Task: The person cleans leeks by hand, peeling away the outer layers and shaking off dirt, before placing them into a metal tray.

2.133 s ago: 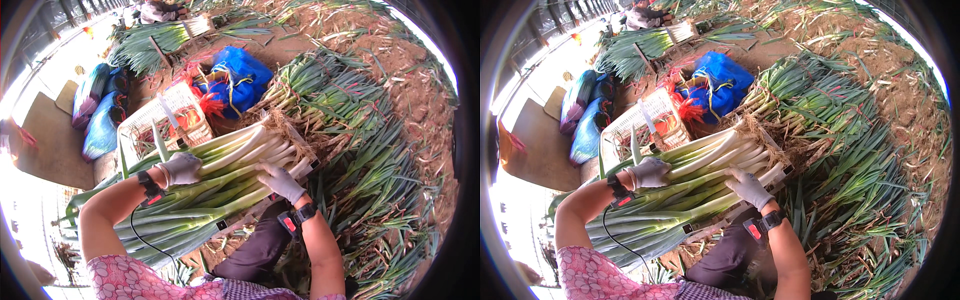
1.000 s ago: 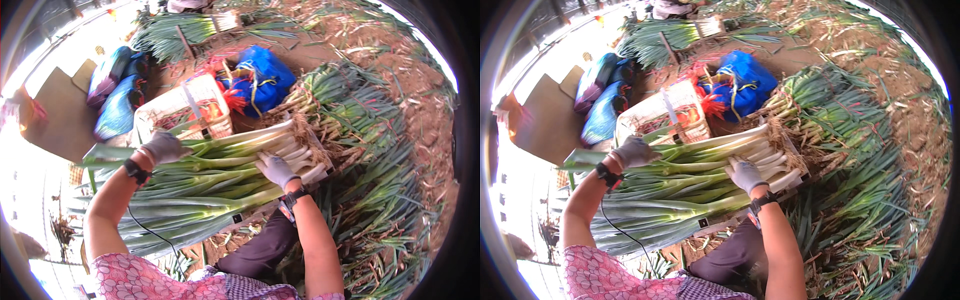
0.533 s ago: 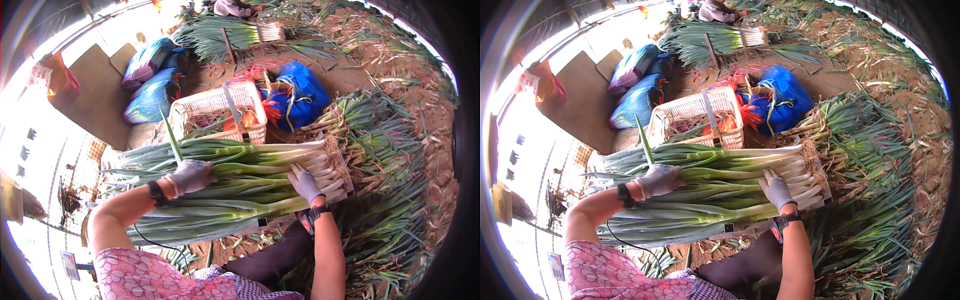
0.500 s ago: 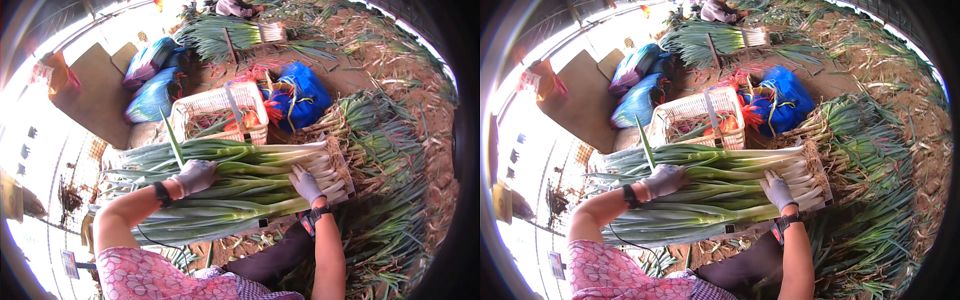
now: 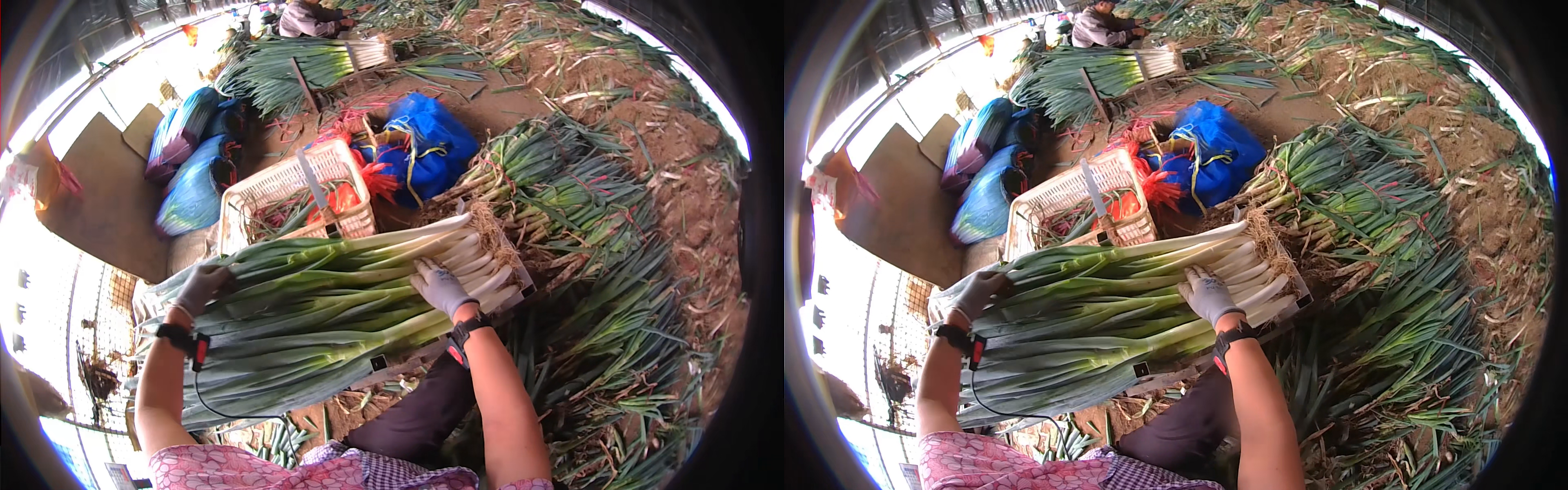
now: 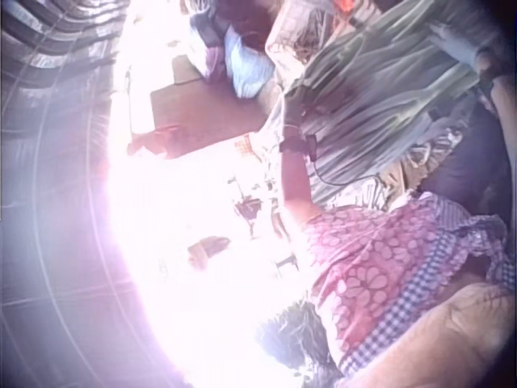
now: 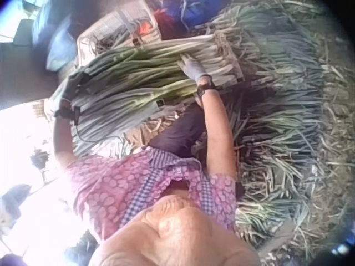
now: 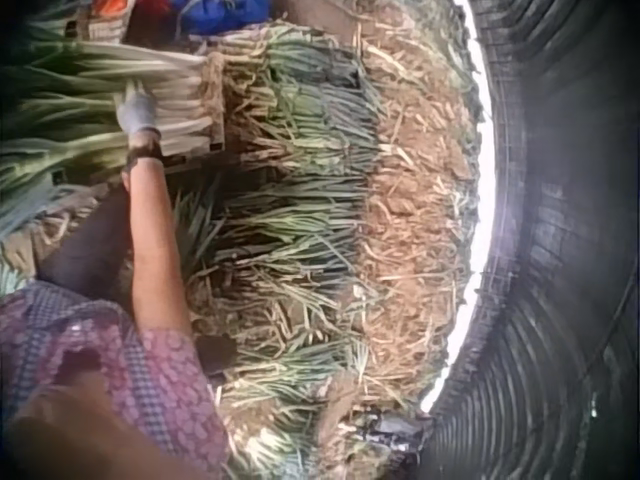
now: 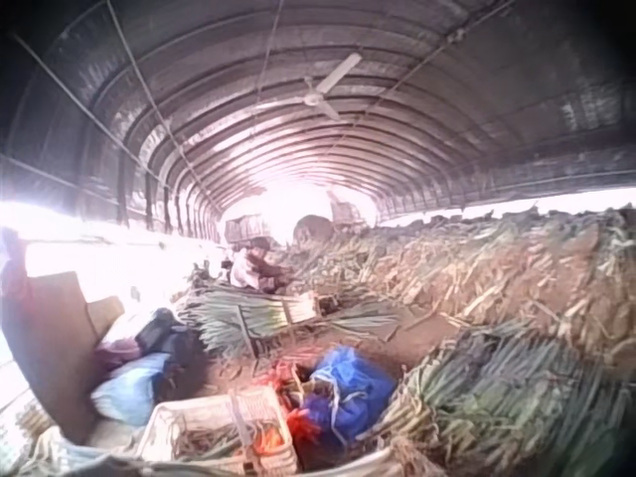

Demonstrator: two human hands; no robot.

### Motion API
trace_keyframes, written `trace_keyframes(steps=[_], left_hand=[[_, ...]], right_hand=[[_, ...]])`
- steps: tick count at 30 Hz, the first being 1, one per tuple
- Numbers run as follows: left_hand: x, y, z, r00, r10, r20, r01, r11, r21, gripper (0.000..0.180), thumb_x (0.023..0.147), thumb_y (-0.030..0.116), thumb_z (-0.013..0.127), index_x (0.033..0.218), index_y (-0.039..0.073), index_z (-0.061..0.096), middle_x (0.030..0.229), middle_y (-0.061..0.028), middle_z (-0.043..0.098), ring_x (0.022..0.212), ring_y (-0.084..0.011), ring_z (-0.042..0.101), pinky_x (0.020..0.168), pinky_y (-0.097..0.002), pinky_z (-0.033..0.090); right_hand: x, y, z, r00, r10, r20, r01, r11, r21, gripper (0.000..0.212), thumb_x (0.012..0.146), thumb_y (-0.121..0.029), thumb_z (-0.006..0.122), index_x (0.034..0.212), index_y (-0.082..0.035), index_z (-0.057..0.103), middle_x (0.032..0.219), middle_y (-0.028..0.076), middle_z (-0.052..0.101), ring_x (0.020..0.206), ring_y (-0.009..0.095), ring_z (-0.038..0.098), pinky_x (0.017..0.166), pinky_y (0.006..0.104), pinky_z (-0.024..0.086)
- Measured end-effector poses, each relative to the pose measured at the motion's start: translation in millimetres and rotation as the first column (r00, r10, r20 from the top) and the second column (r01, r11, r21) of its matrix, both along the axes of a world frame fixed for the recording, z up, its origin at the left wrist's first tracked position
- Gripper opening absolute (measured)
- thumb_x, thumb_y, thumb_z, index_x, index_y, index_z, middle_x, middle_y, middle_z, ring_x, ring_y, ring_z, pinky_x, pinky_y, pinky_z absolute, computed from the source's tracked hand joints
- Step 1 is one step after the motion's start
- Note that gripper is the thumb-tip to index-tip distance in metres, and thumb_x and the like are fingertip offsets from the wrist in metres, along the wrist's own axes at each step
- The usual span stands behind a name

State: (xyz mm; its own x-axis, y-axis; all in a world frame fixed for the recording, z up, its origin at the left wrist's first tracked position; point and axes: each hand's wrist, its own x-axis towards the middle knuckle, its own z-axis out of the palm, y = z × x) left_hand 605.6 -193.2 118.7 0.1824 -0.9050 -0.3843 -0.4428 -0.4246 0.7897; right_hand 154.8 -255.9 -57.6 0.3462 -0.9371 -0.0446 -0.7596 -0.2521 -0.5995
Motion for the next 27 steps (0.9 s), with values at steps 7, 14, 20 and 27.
trace_keyframes(steps=[7, 14, 20, 27], left_hand=[[-63, -35, 45, 0.516, -0.047, 0.856, 0.551, 0.783, -0.289, 0.033, 0.082, 0.035, 0.061, 0.085, 0.003, 0.067, 0.081, -0.0187, 0.065, 0.081, -0.0362, 0.062, 0.073, -0.0439, 0.049], [-163, -108, -45, 0.343, -0.480, 0.807, 0.693, 0.710, 0.127, 0.042, 0.083, 0.033, 0.059, 0.116, 0.007, 0.056, 0.086, -0.0255, 0.064, 0.083, -0.0397, 0.063, 0.073, -0.0476, 0.049], [-144, -100, -50, 0.384, -0.339, 0.859, 0.836, 0.523, -0.167, 0.014, 0.073, 0.013, 0.065, 0.075, 0.003, 0.054, 0.070, -0.0189, 0.057, 0.069, -0.0385, 0.057, 0.059, -0.0489, 0.042], [-164, -92, -67, 0.232, -0.624, 0.746, 0.893, 0.441, 0.091, 0.014, 0.080, 0.013, 0.059, 0.079, 0.001, 0.054, 0.077, -0.0220, 0.057, 0.075, -0.0427, 0.055, 0.066, -0.0488, 0.042]], right_hand=[[3, 1, -5, 1.000, -0.002, 0.013, 0.002, 1.000, -0.002, 0.056, 0.093, -0.040, 0.045, 0.134, -0.001, 0.044, 0.139, 0.019, 0.042, 0.131, 0.035, 0.035, 0.110, 0.0413, 0.026], [-3, 4, -12, 0.989, -0.027, 0.142, 0.039, 0.996, -0.085, 0.049, 0.090, -0.032, 0.050, 0.126, 0.001, 0.051, 0.132, 0.023, 0.048, 0.126, 0.036, 0.043, 0.106, 0.0412, 0.033], [2, -6, -3, 0.979, -0.069, 0.190, 0.066, 0.998, 0.022, 0.045, 0.084, -0.033, 0.053, 0.123, -0.012, 0.057, 0.126, 0.017, 0.055, 0.117, 0.035, 0.051, 0.100, 0.0416, 0.039], [-117, 96, 49, 0.466, -0.443, 0.766, 0.547, 0.825, 0.145, 0.030, 0.090, -0.019, 0.058, 0.118, -0.009, 0.061, 0.115, 0.010, 0.064, 0.100, 0.022, 0.061, 0.090, 0.0316, 0.047]])
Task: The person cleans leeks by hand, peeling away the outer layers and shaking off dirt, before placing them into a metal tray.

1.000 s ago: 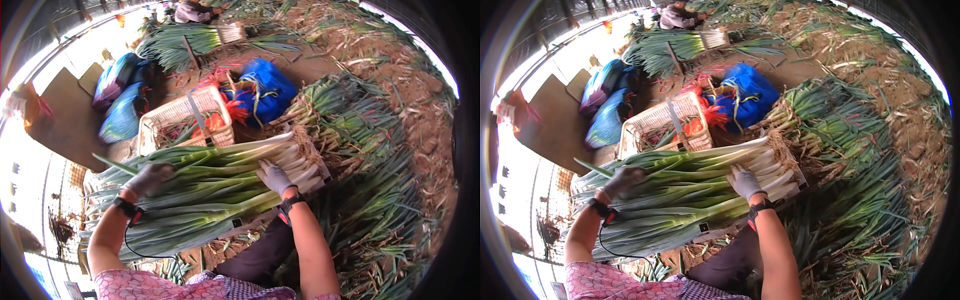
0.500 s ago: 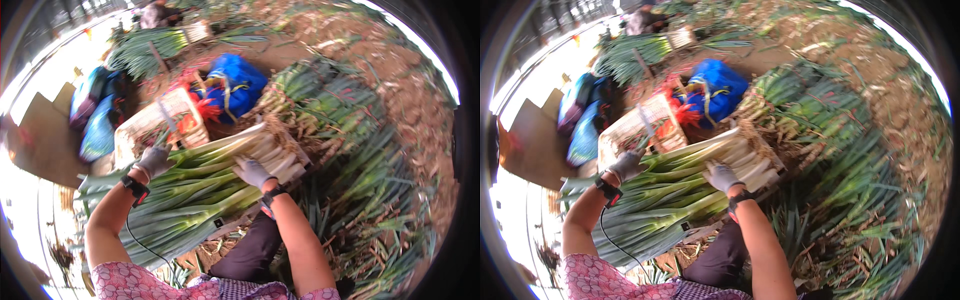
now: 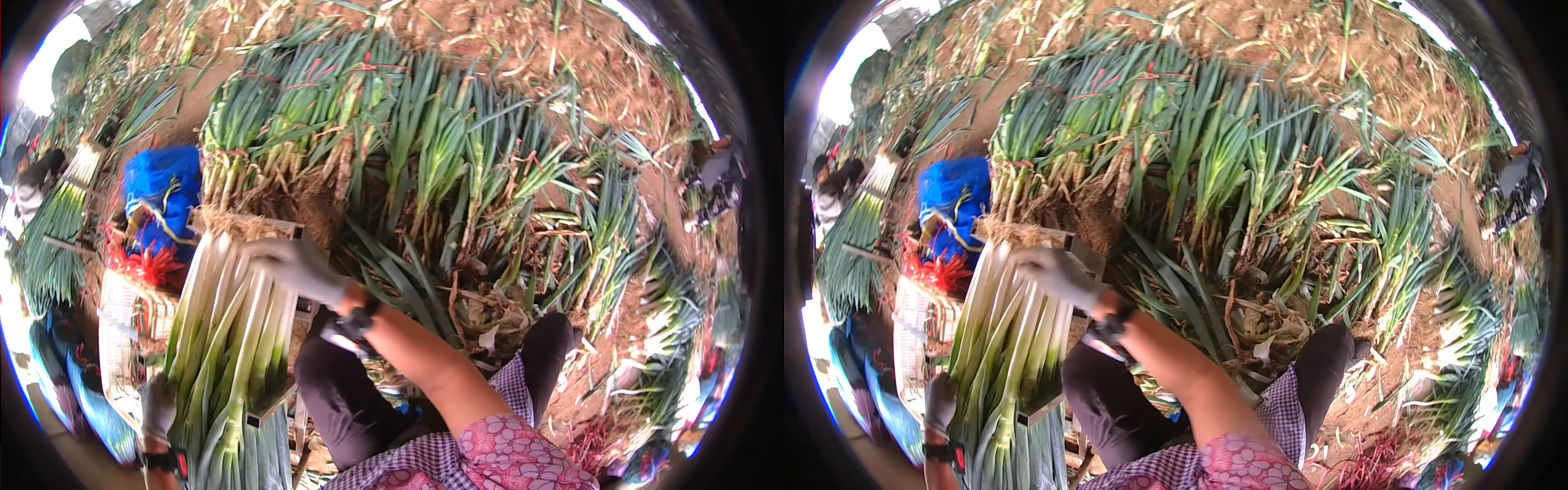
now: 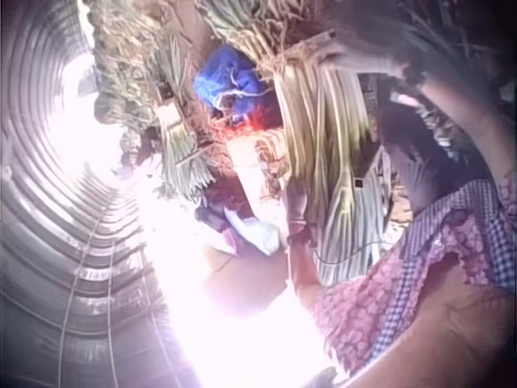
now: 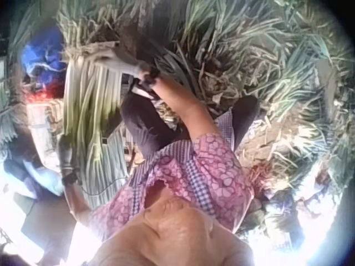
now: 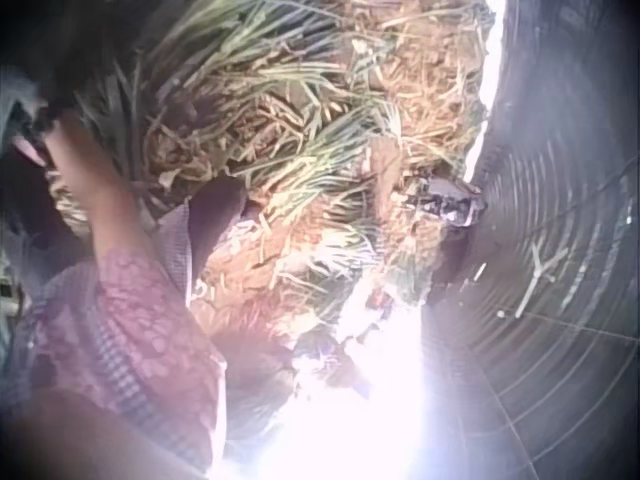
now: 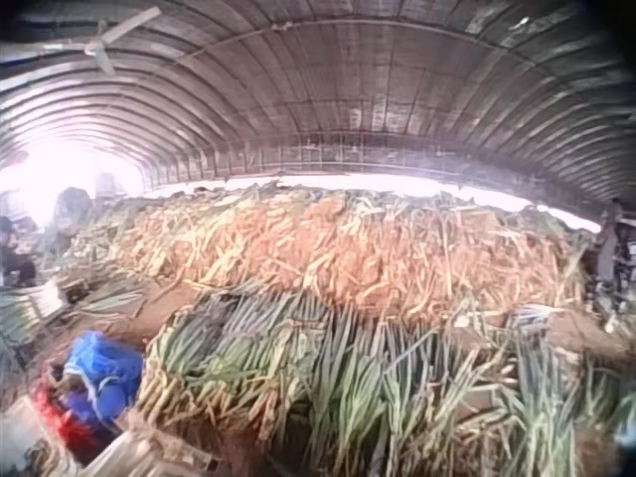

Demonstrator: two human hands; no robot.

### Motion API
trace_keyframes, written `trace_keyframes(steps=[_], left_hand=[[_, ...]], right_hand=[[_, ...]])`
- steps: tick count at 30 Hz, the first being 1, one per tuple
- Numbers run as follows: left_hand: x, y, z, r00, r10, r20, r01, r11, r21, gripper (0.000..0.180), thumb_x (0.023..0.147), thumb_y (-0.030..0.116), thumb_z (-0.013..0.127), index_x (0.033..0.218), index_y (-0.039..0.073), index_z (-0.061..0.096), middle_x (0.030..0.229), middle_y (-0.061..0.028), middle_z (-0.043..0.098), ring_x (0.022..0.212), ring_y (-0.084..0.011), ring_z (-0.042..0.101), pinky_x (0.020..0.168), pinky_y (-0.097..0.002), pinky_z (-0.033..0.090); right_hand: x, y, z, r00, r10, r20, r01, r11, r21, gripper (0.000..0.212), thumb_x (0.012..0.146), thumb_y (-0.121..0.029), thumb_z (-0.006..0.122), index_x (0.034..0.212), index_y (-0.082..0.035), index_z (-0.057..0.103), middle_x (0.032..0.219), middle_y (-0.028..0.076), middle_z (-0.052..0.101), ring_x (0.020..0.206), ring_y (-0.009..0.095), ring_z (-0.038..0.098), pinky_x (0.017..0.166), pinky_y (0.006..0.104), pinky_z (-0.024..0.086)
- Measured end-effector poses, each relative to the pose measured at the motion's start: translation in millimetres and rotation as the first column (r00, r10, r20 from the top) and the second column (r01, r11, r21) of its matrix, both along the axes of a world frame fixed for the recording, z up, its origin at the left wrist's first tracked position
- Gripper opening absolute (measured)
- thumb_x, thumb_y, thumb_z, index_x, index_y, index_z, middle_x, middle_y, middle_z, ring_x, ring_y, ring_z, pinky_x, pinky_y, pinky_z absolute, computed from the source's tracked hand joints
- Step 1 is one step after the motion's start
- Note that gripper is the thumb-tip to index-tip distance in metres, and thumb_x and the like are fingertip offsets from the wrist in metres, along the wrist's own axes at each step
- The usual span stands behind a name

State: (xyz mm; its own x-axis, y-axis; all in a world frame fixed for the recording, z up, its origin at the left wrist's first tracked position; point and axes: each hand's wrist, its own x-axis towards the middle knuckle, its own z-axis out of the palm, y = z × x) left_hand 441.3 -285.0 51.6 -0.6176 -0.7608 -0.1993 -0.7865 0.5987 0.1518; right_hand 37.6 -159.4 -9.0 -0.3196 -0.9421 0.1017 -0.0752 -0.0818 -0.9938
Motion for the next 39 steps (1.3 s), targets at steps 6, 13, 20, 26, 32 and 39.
trace_keyframes(steps=[6, 13, 20, 26, 32, 39], left_hand=[[36, -14, -34, 0.998, 0.020, -0.053, -0.025, 0.994, -0.107, 0.014, 0.083, 0.011, 0.057, 0.089, -0.001, 0.055, 0.081, -0.0223, 0.058, 0.077, -0.0425, 0.055, 0.066, -0.0473, 0.042], [-5, -23, -4, 0.907, 0.156, 0.391, -0.147, 0.988, -0.054, 0.016, 0.079, 0.013, 0.060, 0.086, -0.001, 0.056, 0.085, -0.0231, 0.060, 0.082, -0.0412, 0.057, 0.072, -0.0478, 0.044], [-285, 114, 35, 0.770, -0.040, -0.637, 0.257, 0.932, 0.253, 0.026, 0.084, 0.000, 0.058, 0.111, -0.002, 0.060, 0.108, -0.0159, 0.063, 0.103, -0.0268, 0.061, 0.090, -0.0329, 0.046], [-434, 237, -56, 0.701, 0.034, -0.713, 0.653, 0.371, 0.660, 0.033, 0.092, 0.018, 0.058, 0.115, -0.004, 0.058, 0.098, -0.0091, 0.066, 0.091, -0.0161, 0.062, 0.084, -0.0268, 0.049], [-487, 280, -48, 0.680, 0.676, -0.282, 0.576, -0.255, 0.777, 0.038, 0.093, 0.023, 0.058, 0.121, -0.003, 0.052, 0.100, -0.0077, 0.063, 0.090, -0.0174, 0.061, 0.086, -0.0349, 0.049], [-459, 264, -63, 0.535, 0.788, -0.305, 0.692, -0.202, 0.693, 0.036, 0.090, 0.011, 0.061, 0.120, -0.006, 0.051, 0.105, -0.0118, 0.063, 0.092, -0.0226, 0.062, 0.083, -0.0352, 0.050]], right_hand=[[-162, 172, -162, 0.471, -0.784, -0.404, 0.860, 0.306, 0.408, 0.032, 0.079, -0.023, 0.060, 0.108, -0.008, 0.063, 0.093, 0.018, 0.066, 0.086, 0.029, 0.064, 0.077, 0.0396, 0.050], [-191, 250, -237, 0.467, -0.637, -0.613, 0.828, 0.071, 0.556, 0.058, 0.072, -0.036, 0.069, 0.116, 0.001, 0.059, 0.109, 0.025, 0.062, 0.102, 0.043, 0.058, 0.090, 0.0444, 0.045], [-155, 303, -168, 0.532, -0.565, 0.630, 0.642, 0.755, 0.134, 0.021, 0.087, -0.012, 0.051, 0.093, 0.003, 0.065, 0.078, 0.010, 0.064, 0.067, 0.017, 0.060, 0.065, 0.0285, 0.049], [-78, 351, -60, 0.661, -0.739, -0.132, 0.751, 0.653, 0.098, 0.015, 0.087, -0.011, 0.056, 0.095, 0.000, 0.062, 0.073, 0.004, 0.059, 0.064, 0.012, 0.052, 0.058, 0.0239, 0.042], [26, 430, 37, 0.795, -0.585, -0.159, 0.600, 0.718, 0.354, 0.019, 0.080, -0.008, 0.065, 0.097, 0.000, 0.058, 0.070, -0.001, 0.053, 0.059, 0.009, 0.050, 0.053, 0.0237, 0.041], [-45, 365, 5, 0.664, -0.585, -0.466, 0.722, 0.665, 0.193, 0.059, 0.069, -0.018, 0.080, 0.119, -0.001, 0.052, 0.109, 0.017, 0.061, 0.099, 0.030, 0.059, 0.084, 0.0388, 0.048]])
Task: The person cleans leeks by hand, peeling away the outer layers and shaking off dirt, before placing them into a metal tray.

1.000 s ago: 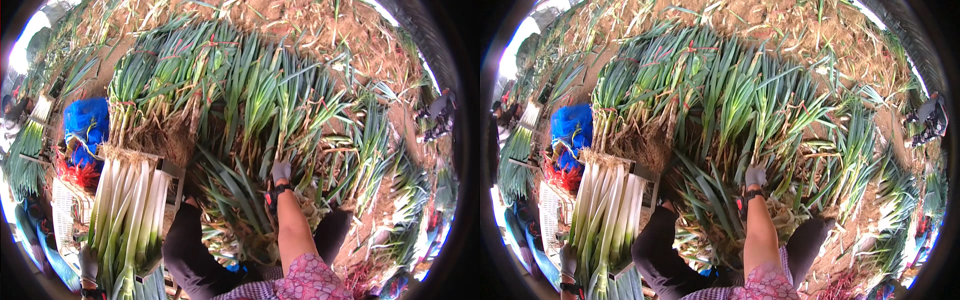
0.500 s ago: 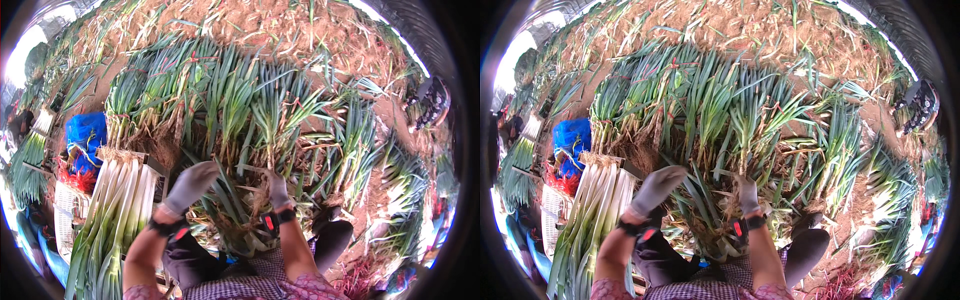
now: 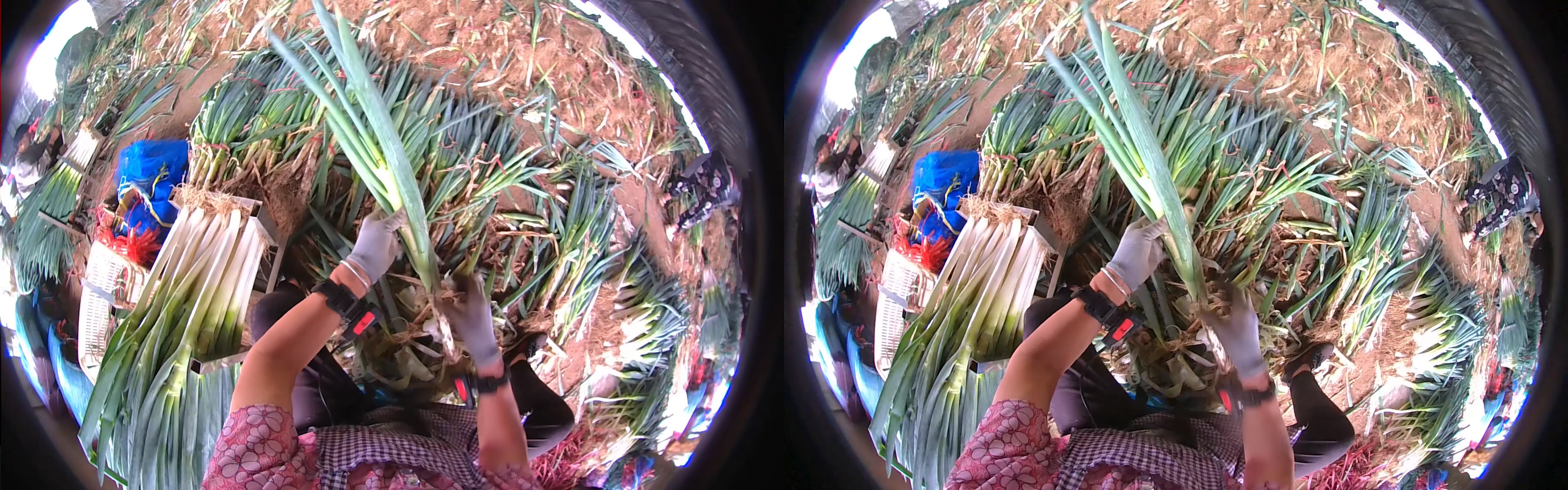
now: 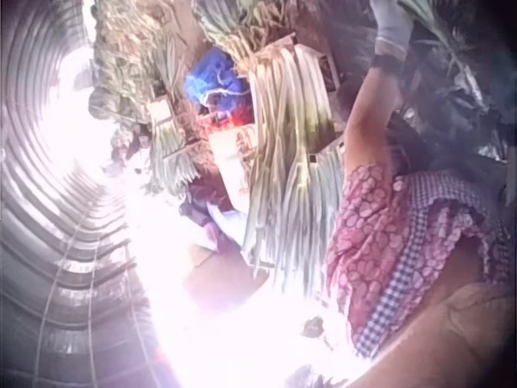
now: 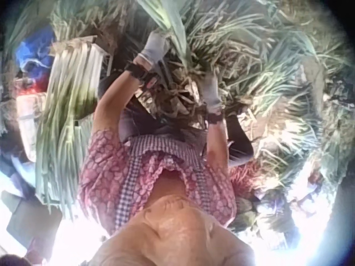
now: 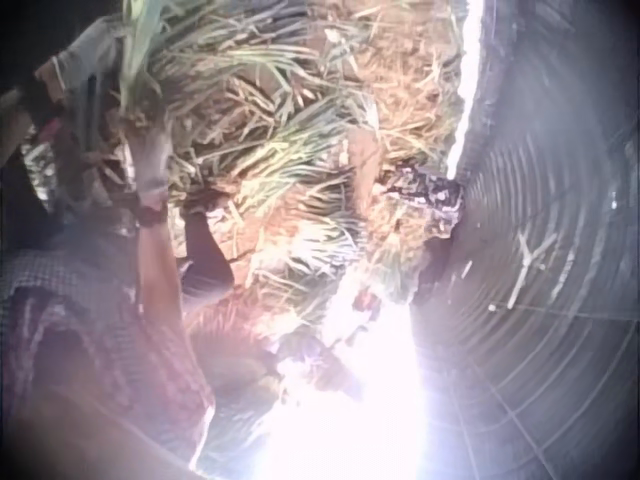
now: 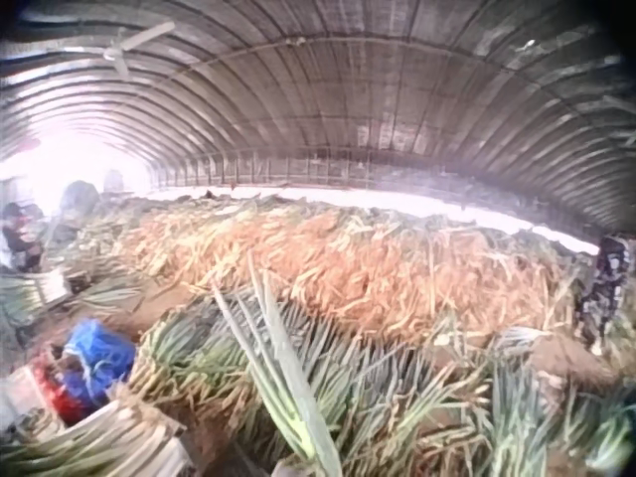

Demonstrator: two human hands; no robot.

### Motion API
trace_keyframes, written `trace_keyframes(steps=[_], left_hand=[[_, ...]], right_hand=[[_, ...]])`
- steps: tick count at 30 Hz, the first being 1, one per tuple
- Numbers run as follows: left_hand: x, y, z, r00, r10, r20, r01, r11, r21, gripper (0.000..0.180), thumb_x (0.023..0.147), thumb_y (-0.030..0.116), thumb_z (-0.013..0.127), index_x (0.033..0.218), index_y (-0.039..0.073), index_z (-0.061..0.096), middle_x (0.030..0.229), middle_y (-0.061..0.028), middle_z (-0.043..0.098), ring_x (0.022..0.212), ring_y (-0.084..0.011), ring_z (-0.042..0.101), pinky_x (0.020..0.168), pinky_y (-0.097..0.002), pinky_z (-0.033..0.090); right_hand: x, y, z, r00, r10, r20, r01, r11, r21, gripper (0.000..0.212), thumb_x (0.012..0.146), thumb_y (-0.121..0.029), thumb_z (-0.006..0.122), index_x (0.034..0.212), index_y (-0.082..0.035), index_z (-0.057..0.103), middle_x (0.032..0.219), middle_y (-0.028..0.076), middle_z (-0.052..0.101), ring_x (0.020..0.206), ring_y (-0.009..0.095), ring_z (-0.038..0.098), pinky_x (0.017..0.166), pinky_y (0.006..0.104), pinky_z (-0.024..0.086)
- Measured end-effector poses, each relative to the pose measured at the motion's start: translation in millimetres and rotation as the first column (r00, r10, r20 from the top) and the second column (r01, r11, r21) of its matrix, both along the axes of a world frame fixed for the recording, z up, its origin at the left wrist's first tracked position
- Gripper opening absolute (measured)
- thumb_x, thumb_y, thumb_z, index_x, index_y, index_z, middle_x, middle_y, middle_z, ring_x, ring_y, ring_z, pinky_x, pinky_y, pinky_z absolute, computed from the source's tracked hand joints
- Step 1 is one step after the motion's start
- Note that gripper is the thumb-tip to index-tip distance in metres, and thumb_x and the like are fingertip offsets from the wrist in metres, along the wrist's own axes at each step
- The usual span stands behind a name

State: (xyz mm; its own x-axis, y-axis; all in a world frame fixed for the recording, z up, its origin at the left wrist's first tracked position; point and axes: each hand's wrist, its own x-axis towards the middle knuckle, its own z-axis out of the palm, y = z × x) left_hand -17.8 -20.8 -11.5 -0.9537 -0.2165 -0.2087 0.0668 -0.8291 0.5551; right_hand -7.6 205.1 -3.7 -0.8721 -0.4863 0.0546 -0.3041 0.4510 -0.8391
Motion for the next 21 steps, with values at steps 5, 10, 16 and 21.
trace_keyframes(steps=[5, 10, 16, 21], left_hand=[[13, -36, 4, 0.982, 0.183, 0.043, -0.175, 0.975, -0.139, 0.030, 0.093, 0.013, 0.056, 0.117, -0.004, 0.053, 0.104, -0.0094, 0.062, 0.095, -0.0208, 0.061, 0.085, -0.0354, 0.049], [15, -75, 11, 0.932, 0.363, 0.002, -0.359, 0.923, -0.141, 0.033, 0.088, 0.014, 0.064, 0.114, -0.005, 0.054, 0.096, -0.0084, 0.063, 0.084, -0.0176, 0.060, 0.072, -0.0303, 0.048], [11, -71, 17, 0.875, 0.484, -0.001, -0.468, 0.845, -0.259, 0.030, 0.088, 0.014, 0.064, 0.110, -0.006, 0.056, 0.094, -0.0080, 0.065, 0.077, -0.0150, 0.059, 0.071, -0.0279, 0.048], [19, -112, 8, 0.910, 0.413, -0.030, -0.414, 0.905, -0.103, 0.035, 0.090, 0.022, 0.062, 0.112, -0.003, 0.052, 0.087, -0.0087, 0.060, 0.076, -0.0212, 0.062, 0.069, -0.0372, 0.054]], right_hand=[[-40, -120, -8, 0.987, 0.074, -0.143, -0.084, 0.994, -0.068, 0.044, 0.072, -0.017, 0.075, 0.106, 0.002, 0.054, 0.091, 0.020, 0.065, 0.081, 0.035, 0.063, 0.073, 0.0379, 0.049], [-18, -176, -6, 0.996, 0.088, -0.004, -0.083, 0.926, -0.368, 0.032, 0.073, -0.012, 0.071, 0.096, 0.002, 0.055, 0.082, 0.015, 0.064, 0.075, 0.023, 0.063, 0.069, 0.0334, 0.049], [-3, -191, 10, 0.983, -0.060, -0.175, 0.005, 0.955, -0.295, 0.022, 0.069, -0.006, 0.067, 0.086, 0.002, 0.056, 0.074, 0.013, 0.062, 0.067, 0.018, 0.059, 0.063, 0.0321, 0.048], [34, -107, -18, 0.921, -0.116, 0.372, 0.229, 0.934, -0.274, 0.020, 0.071, -0.007, 0.068, 0.088, 0.000, 0.060, 0.075, 0.011, 0.063, 0.065, 0.021, 0.059, 0.059, 0.0321, 0.046]])
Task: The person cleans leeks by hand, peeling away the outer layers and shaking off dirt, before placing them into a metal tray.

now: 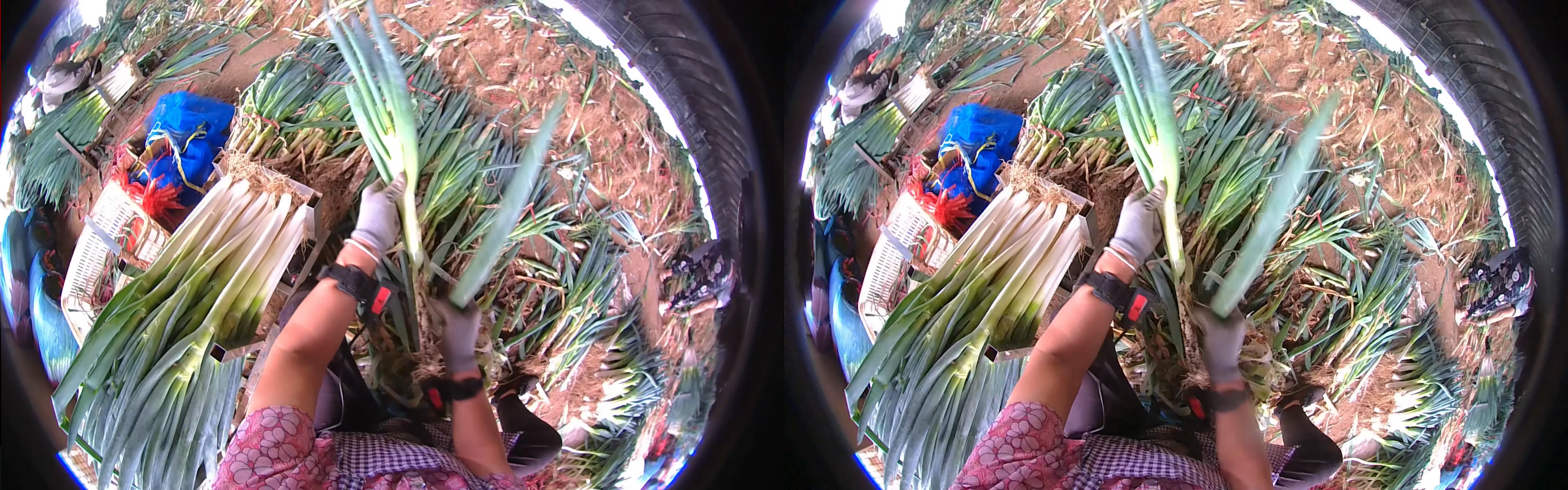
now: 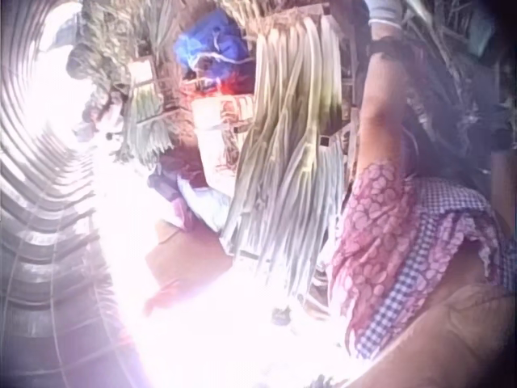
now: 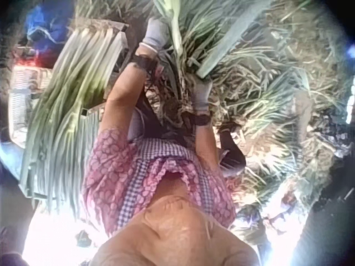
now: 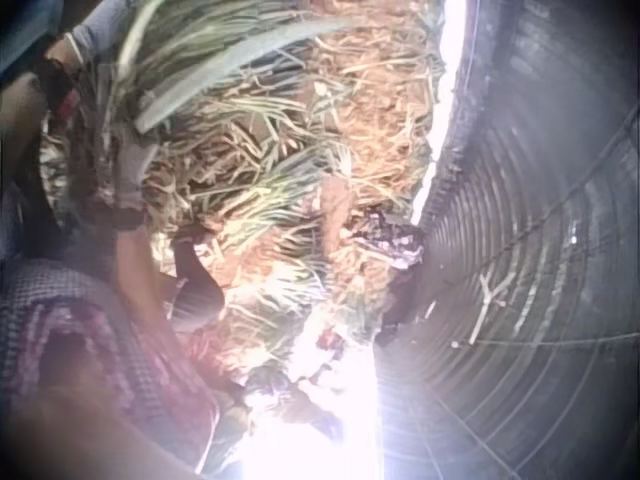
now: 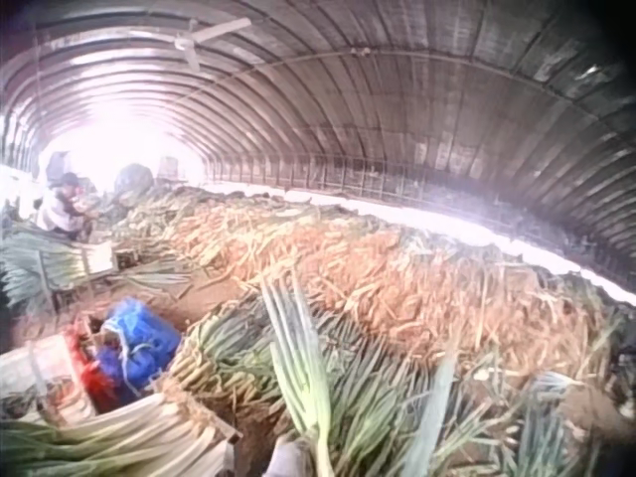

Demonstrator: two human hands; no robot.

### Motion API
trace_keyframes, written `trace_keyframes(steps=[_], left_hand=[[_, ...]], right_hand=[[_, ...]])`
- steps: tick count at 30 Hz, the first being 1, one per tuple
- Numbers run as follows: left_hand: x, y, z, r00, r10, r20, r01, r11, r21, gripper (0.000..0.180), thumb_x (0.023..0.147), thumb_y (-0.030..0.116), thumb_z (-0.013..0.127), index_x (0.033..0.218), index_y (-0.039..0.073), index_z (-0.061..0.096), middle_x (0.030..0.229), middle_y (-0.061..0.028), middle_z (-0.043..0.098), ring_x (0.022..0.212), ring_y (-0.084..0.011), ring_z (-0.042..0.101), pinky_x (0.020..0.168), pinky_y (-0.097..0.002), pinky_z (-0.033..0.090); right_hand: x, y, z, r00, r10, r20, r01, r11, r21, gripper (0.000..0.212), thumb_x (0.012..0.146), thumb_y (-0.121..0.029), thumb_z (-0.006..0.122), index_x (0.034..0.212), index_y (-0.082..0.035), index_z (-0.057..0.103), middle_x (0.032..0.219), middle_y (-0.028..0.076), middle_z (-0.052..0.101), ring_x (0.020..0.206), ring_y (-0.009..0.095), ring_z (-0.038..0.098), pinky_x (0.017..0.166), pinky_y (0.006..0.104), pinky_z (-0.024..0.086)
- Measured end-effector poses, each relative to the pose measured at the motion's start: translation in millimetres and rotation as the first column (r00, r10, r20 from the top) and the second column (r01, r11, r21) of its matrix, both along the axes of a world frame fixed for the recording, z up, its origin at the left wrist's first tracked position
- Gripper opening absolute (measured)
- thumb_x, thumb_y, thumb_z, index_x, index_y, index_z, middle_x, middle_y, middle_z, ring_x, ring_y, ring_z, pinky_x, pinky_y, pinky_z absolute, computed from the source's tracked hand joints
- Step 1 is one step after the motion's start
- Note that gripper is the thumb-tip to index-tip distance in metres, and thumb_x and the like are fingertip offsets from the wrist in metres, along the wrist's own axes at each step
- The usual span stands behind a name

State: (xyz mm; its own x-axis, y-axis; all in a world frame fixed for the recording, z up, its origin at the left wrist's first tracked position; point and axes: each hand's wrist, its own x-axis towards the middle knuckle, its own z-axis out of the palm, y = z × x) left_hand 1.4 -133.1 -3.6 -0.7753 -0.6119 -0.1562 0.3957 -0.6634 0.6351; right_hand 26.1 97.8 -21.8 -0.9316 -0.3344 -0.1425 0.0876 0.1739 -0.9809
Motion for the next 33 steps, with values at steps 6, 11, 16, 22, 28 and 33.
trace_keyframes(steps=[6, 11, 16, 22, 28, 33], left_hand=[[10, 3, 12, 0.888, -0.262, -0.377, 0.318, 0.943, 0.094, 0.040, 0.092, 0.031, 0.056, 0.116, 0.000, 0.048, 0.096, -0.0129, 0.057, 0.088, -0.0284, 0.059, 0.084, -0.0489, 0.050], [17, 37, 20, 0.810, -0.337, -0.481, 0.394, 0.919, 0.018, 0.039, 0.092, 0.035, 0.056, 0.113, 0.003, 0.050, 0.094, -0.0100, 0.056, 0.088, -0.0250, 0.057, 0.088, -0.0486, 0.047], [17, 40, 20, 0.930, -0.298, -0.215, 0.288, 0.955, -0.077, 0.037, 0.084, 0.029, 0.068, 0.103, 0.001, 0.052, 0.084, -0.0052, 0.056, 0.071, -0.0160, 0.057, 0.078, -0.0394, 0.053], [29, 42, 34, 0.968, -0.218, -0.120, 0.200, 0.969, -0.147, 0.026, 0.078, 0.008, 0.068, 0.098, -0.002, 0.055, 0.080, -0.0049, 0.056, 0.067, -0.0152, 0.056, 0.074, -0.0356, 0.054], [27, 50, 31, 0.971, -0.189, -0.147, 0.158, 0.966, -0.203, 0.025, 0.076, 0.002, 0.066, 0.098, -0.004, 0.055, 0.081, -0.0062, 0.058, 0.069, -0.0168, 0.058, 0.073, -0.0326, 0.052], [35, 43, 30, 0.966, -0.218, -0.142, 0.159, 0.927, -0.340, 0.024, 0.078, 0.003, 0.065, 0.098, -0.007, 0.056, 0.082, -0.0089, 0.062, 0.073, -0.0166, 0.062, 0.070, -0.0286, 0.051]], right_hand=[[-15, 96, 17, 0.955, 0.170, -0.241, 0.026, 0.765, 0.644, 0.025, 0.078, -0.020, 0.070, 0.094, -0.003, 0.062, 0.080, 0.012, 0.066, 0.069, 0.026, 0.064, 0.061, 0.0334, 0.049], [-26, -18, 101, 0.791, 0.342, -0.508, -0.142, 0.909, 0.392, 0.024, 0.080, -0.024, 0.067, 0.093, -0.004, 0.065, 0.081, 0.011, 0.067, 0.070, 0.024, 0.066, 0.064, 0.0332, 0.050], [-23, -54, 79, 0.574, 0.547, -0.610, 0.124, 0.678, 0.725, 0.018, 0.078, -0.023, 0.062, 0.079, -0.006, 0.067, 0.061, 0.012, 0.062, 0.054, 0.027, 0.061, 0.056, 0.0347, 0.049], [-26, -44, 75, 0.952, 0.208, -0.224, -0.147, 0.954, 0.261, 0.020, 0.079, -0.023, 0.063, 0.079, -0.003, 0.065, 0.062, 0.006, 0.063, 0.049, 0.012, 0.058, 0.050, 0.0288, 0.047], [-26, -51, 70, 0.815, 0.292, -0.501, -0.002, 0.865, 0.501, 0.016, 0.076, -0.016, 0.060, 0.080, -0.001, 0.064, 0.072, 0.013, 0.065, 0.069, 0.029, 0.065, 0.064, 0.0358, 0.049], [-19, -46, 78, 0.890, 0.287, -0.354, -0.152, 0.920, 0.362, 0.021, 0.076, -0.021, 0.066, 0.082, -0.001, 0.065, 0.074, 0.013, 0.065, 0.068, 0.030, 0.064, 0.064, 0.0360, 0.049]])
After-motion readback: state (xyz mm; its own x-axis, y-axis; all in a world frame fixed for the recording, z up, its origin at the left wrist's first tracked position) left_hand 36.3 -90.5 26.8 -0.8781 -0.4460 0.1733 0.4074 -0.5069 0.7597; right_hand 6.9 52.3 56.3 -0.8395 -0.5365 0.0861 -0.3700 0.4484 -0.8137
